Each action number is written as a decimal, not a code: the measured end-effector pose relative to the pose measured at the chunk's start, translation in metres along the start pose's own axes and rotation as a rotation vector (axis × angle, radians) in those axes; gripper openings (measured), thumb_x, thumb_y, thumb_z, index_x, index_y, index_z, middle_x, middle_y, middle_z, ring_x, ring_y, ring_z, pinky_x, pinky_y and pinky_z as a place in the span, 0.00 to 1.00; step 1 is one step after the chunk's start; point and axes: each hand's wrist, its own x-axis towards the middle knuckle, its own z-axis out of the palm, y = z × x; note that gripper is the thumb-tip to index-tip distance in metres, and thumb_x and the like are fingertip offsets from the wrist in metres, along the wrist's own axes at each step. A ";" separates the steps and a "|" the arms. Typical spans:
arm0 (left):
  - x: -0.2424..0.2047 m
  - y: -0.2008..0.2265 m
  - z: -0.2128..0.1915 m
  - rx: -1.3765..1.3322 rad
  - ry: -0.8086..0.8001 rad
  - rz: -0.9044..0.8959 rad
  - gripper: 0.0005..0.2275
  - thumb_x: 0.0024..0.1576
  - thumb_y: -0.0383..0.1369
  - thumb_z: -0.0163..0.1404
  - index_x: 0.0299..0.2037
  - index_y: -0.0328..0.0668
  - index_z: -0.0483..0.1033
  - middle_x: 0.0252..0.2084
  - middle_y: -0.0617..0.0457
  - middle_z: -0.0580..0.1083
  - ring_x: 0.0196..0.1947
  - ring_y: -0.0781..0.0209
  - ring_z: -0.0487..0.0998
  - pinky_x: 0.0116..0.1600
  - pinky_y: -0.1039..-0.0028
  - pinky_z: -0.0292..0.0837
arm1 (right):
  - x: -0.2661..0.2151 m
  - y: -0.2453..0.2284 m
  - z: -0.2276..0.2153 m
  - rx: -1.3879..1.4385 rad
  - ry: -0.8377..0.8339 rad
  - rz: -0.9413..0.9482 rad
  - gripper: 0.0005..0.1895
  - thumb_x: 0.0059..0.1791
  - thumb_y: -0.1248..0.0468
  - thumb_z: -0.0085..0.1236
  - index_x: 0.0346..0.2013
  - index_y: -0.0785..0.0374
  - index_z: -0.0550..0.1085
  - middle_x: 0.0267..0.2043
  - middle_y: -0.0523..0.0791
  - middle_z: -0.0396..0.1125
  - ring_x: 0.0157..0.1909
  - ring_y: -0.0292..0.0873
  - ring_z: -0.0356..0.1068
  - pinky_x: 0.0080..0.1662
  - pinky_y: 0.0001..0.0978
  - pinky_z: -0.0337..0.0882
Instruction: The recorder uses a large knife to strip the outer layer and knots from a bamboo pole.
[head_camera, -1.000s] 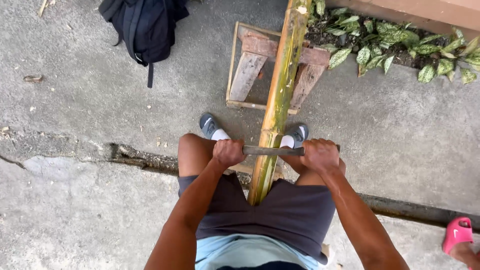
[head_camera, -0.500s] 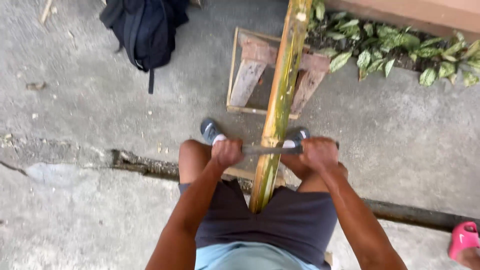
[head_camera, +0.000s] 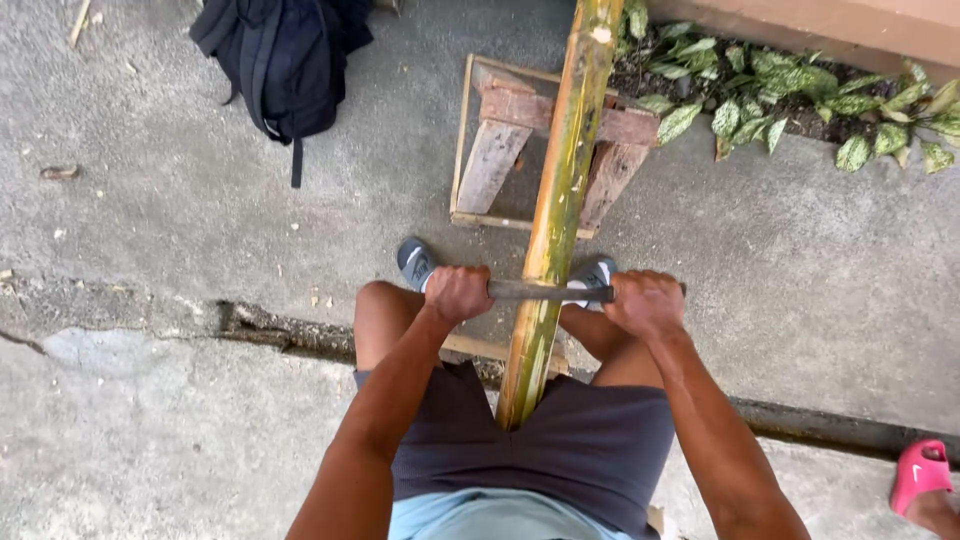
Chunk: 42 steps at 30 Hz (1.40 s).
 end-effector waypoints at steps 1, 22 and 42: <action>0.018 0.003 -0.026 0.003 0.006 0.004 0.11 0.54 0.43 0.51 0.37 0.47 0.80 0.31 0.44 0.80 0.30 0.47 0.82 0.37 0.55 0.78 | 0.024 0.003 -0.018 -0.001 0.007 0.003 0.07 0.40 0.57 0.56 0.28 0.53 0.78 0.28 0.44 0.73 0.31 0.44 0.73 0.36 0.42 0.76; -0.007 0.013 -0.027 -0.031 -0.055 0.048 0.08 0.52 0.34 0.50 0.35 0.42 0.80 0.34 0.41 0.80 0.33 0.44 0.83 0.41 0.54 0.78 | -0.005 -0.006 -0.017 0.053 0.012 0.005 0.07 0.44 0.61 0.56 0.25 0.58 0.77 0.25 0.46 0.72 0.23 0.44 0.72 0.32 0.43 0.74; 0.074 0.022 -0.085 0.111 -0.211 -0.045 0.11 0.59 0.36 0.43 0.44 0.46 0.78 0.33 0.45 0.80 0.32 0.53 0.85 0.41 0.57 0.81 | 0.079 0.035 -0.031 0.077 -0.004 0.050 0.07 0.43 0.55 0.57 0.26 0.51 0.80 0.25 0.45 0.73 0.27 0.47 0.73 0.35 0.46 0.73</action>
